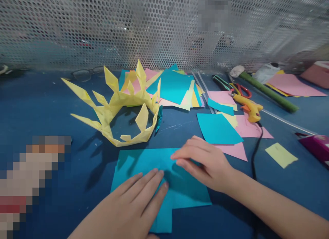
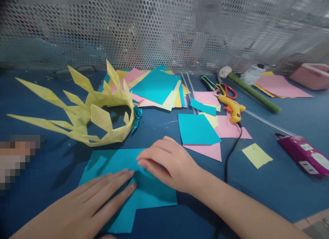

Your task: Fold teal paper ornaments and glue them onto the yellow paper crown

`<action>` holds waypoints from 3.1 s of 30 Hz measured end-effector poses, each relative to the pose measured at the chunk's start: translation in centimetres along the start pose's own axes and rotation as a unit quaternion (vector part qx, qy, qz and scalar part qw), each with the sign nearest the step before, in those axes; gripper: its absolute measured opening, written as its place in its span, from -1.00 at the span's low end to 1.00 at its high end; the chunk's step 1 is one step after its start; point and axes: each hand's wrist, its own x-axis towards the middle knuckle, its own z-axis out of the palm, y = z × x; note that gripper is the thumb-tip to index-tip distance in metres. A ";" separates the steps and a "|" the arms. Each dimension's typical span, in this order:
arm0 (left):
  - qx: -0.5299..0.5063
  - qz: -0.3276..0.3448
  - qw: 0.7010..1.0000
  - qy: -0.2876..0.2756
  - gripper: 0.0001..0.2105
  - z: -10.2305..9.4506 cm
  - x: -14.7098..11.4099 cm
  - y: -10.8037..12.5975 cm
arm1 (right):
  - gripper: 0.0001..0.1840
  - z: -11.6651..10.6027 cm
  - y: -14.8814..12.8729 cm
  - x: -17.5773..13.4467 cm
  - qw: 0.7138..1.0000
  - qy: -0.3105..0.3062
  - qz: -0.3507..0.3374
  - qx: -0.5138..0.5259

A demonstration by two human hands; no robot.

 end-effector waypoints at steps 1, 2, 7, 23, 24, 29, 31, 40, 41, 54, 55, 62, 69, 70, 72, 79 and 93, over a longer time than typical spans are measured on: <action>-0.001 -0.012 1.000 0.006 -0.50 0.0 0.1 0.0 | -0.76 -0.2 -0.2 0.0 0.999 0.005 -0.041 -0.001; -0.001 -0.026 1.000 0.012 -0.50 -0.1 0.2 0.1 | -0.73 -0.4 -0.4 0.0 0.996 0.001 -0.084 -0.008; -0.016 -0.065 0.997 0.035 -0.54 -0.1 0.6 0.5 | -0.58 -0.4 -1.3 -0.3 0.976 -0.068 -0.204 -0.031; -0.047 -0.100 0.990 -0.083 -0.50 -1.1 2.0 0.7 | -0.61 -0.1 -1.0 -0.4 0.964 -0.155 -0.198 -0.088; -0.035 -0.091 0.991 -0.087 -0.50 -1.1 1.6 0.9 | -0.64 -0.1 -0.9 -0.4 0.964 -0.165 -0.192 -0.084; 0.033 -0.042 0.997 -0.059 -0.45 -0.3 0.2 1.0 | -0.80 -0.5 -0.8 -0.3 0.970 -0.200 -0.133 -0.031; 0.050 -0.028 0.998 -0.040 -0.43 -0.2 0.1 0.7 | -0.81 -1.0 -0.8 -0.3 0.971 -0.214 -0.102 0.007; 0.085 0.018 0.993 -0.080 -0.52 -0.7 0.7 0.1 | -0.75 -2.1 -0.3 -0.5 0.961 -0.259 0.015 0.100; 0.086 0.017 0.993 -0.081 -0.51 -0.7 0.7 0.1 | -0.75 -2.0 -0.3 -0.5 0.961 -0.255 0.013 0.106; 0.075 0.018 0.994 -0.074 -0.43 -0.6 1.0 0.2 | -0.83 -2.2 0.1 -0.3 0.949 -0.267 0.017 0.167; 0.072 0.013 0.994 -0.080 -0.43 -0.6 0.9 0.3 | -0.84 -2.3 0.2 -0.3 0.948 -0.267 0.019 0.171; 0.056 0.010 0.994 -0.094 -0.44 -1.2 0.8 0.4 | -0.90 -2.5 0.4 -0.3 0.943 -0.260 0.028 0.205; 0.060 0.024 0.995 -0.078 -0.42 -0.5 0.8 0.6 | -0.87 -2.4 0.7 -0.3 0.953 -0.261 0.009 0.151; 0.058 0.024 0.995 -0.080 -0.42 -0.4 0.8 0.7 | -0.81 -2.3 0.8 -0.3 0.957 -0.259 0.005 0.128; 0.056 0.025 0.995 -0.080 -0.44 -0.2 0.9 0.7 | -0.68 -2.2 1.0 -0.4 0.962 -0.256 0.003 0.098; 0.059 0.030 0.995 -0.074 -0.37 -0.3 0.7 0.6 | -0.29 -2.6 0.8 -0.3 0.961 -0.223 0.063 0.150; 0.074 -0.010 0.995 -0.062 -0.37 0.1 0.2 1.2 | -0.97 -0.9 0.5 0.2 0.965 -0.184 0.154 0.108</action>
